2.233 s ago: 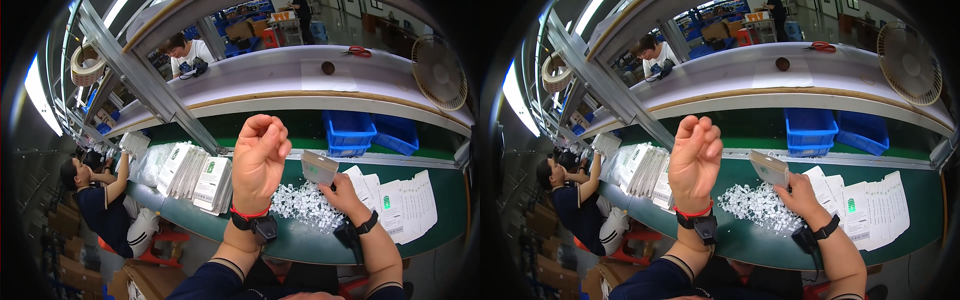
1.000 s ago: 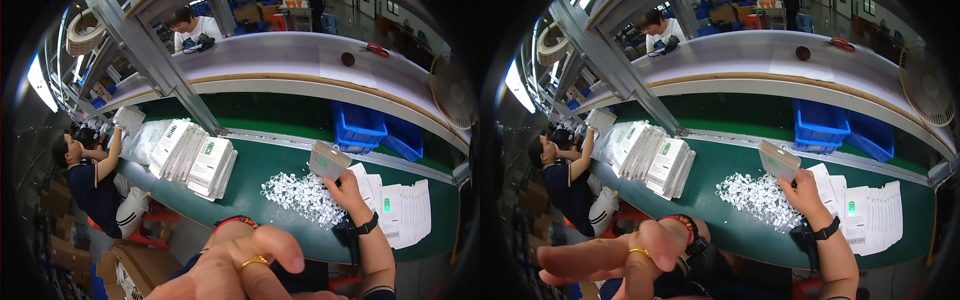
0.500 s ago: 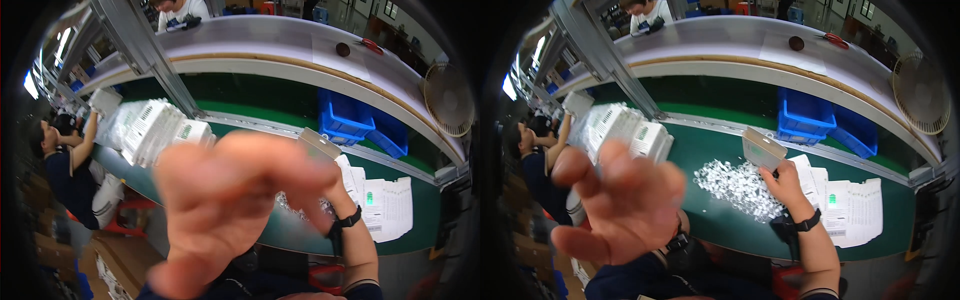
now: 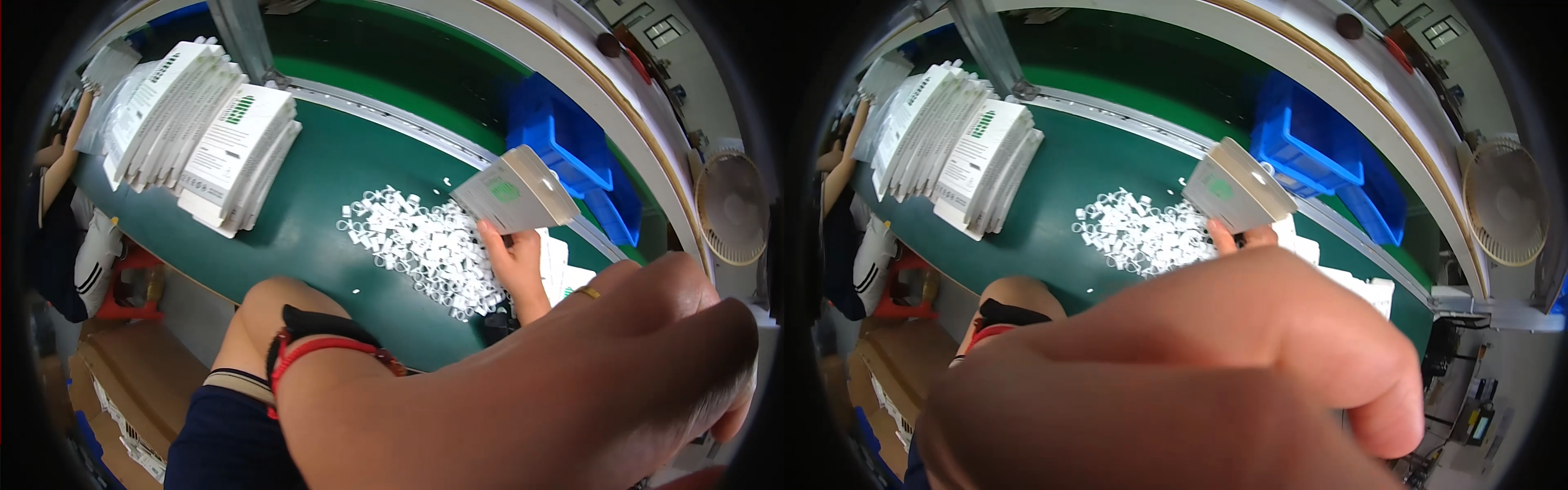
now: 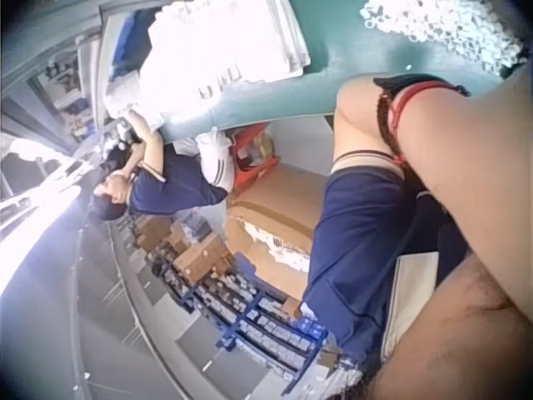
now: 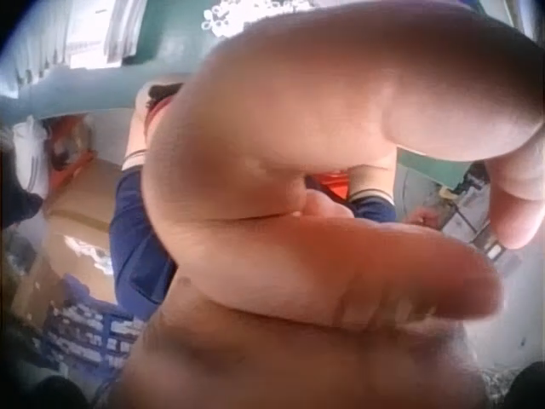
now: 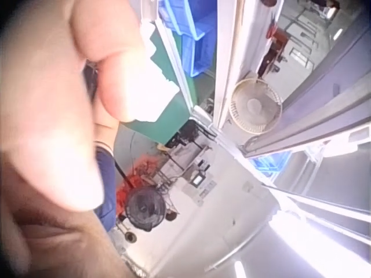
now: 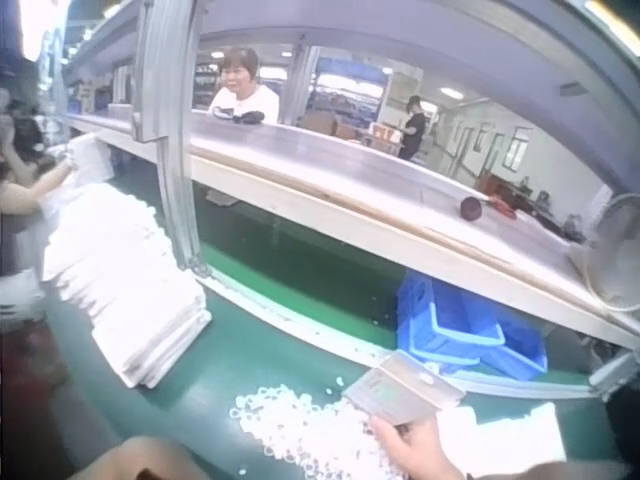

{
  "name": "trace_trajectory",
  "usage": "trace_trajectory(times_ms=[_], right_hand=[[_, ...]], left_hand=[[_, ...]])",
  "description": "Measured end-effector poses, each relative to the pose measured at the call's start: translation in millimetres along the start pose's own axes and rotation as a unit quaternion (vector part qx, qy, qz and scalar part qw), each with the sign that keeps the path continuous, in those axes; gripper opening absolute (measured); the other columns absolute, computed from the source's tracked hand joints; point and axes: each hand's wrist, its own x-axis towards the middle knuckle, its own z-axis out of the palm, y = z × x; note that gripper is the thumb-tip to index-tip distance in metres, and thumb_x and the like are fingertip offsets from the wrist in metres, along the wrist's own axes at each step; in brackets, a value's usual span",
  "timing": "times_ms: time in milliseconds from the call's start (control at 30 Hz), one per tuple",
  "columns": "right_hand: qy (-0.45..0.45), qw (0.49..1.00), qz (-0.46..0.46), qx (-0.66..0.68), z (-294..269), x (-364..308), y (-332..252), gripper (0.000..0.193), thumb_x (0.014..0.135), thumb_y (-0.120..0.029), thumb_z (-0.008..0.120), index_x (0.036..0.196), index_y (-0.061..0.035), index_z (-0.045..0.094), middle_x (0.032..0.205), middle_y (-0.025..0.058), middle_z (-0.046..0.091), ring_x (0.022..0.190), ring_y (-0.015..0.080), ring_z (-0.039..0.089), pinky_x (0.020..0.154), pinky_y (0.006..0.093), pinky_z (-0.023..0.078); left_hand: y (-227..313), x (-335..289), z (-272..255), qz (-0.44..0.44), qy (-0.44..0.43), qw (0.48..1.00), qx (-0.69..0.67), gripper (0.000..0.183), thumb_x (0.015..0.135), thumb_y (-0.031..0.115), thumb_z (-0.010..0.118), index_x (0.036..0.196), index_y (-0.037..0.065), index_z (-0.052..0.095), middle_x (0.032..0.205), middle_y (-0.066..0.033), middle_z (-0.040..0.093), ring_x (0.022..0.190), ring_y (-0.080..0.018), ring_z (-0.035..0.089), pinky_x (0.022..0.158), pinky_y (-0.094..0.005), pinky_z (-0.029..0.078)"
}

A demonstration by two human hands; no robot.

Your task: The recorder is packaging small items into boxes on an assembly line.

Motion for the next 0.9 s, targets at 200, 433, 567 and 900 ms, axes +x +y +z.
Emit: trace_trajectory(times_ms=[200,433,567,900], right_hand=[[-0.019,0.999,0.02,-0.035,-1.9,-4.0,10.7,0.025,0.087,-0.019,0.07,0.098,0.003,0.068,0.082,0.0062,0.067,0.072,0.0082,0.057,0.063,0.0245,0.044],[0.016,1.0,0.013,0.007,12.1,-0.9,-4.8,0.024,0.089,-0.02,0.068,0.095,0.0026,0.068,0.082,0.0085,0.067,0.074,0.0134,0.06,0.066,0.0284,0.047],[-0.009,1.0,-0.023,-0.009,19.7,6.8,-14.4,0.022,0.087,-0.02,0.068,0.093,0.0005,0.069,0.081,0.0121,0.068,0.074,0.0218,0.062,0.068,0.0316,0.048],[0.003,0.991,-0.122,-0.049,-3.1,2.8,-12.2,0.023,0.082,-0.02,0.07,0.096,-0.001,0.069,0.089,0.0179,0.069,0.087,0.0342,0.064,0.08,0.0397,0.049]], left_hand=[[-10.8,25.9,-30.9,0.047,0.015,0.991,0.123,0.011,0.09,0.028,0.063,0.09,0.017,0.065,0.105,-0.0133,0.059,0.085,-0.0177,0.058,0.076,-0.034,0.039],[-12.9,47.5,-40.9,0.091,0.016,0.957,0.277,0.009,0.089,0.026,0.063,0.089,0.017,0.066,0.102,-0.0106,0.059,0.082,-0.0159,0.058,0.075,-0.0332,0.038],[-14.1,63.1,-62.8,0.132,0.004,0.926,0.354,0.008,0.089,0.025,0.063,0.089,0.017,0.066,0.101,-0.009,0.06,0.081,-0.0148,0.057,0.074,-0.0327,0.037],[33.6,48.6,-76.9,0.3,-0.049,0.805,0.509,0.006,0.088,0.022,0.062,0.088,0.018,0.066,0.097,-0.0052,0.06,0.077,-0.0122,0.056,0.072,-0.0315,0.035]])
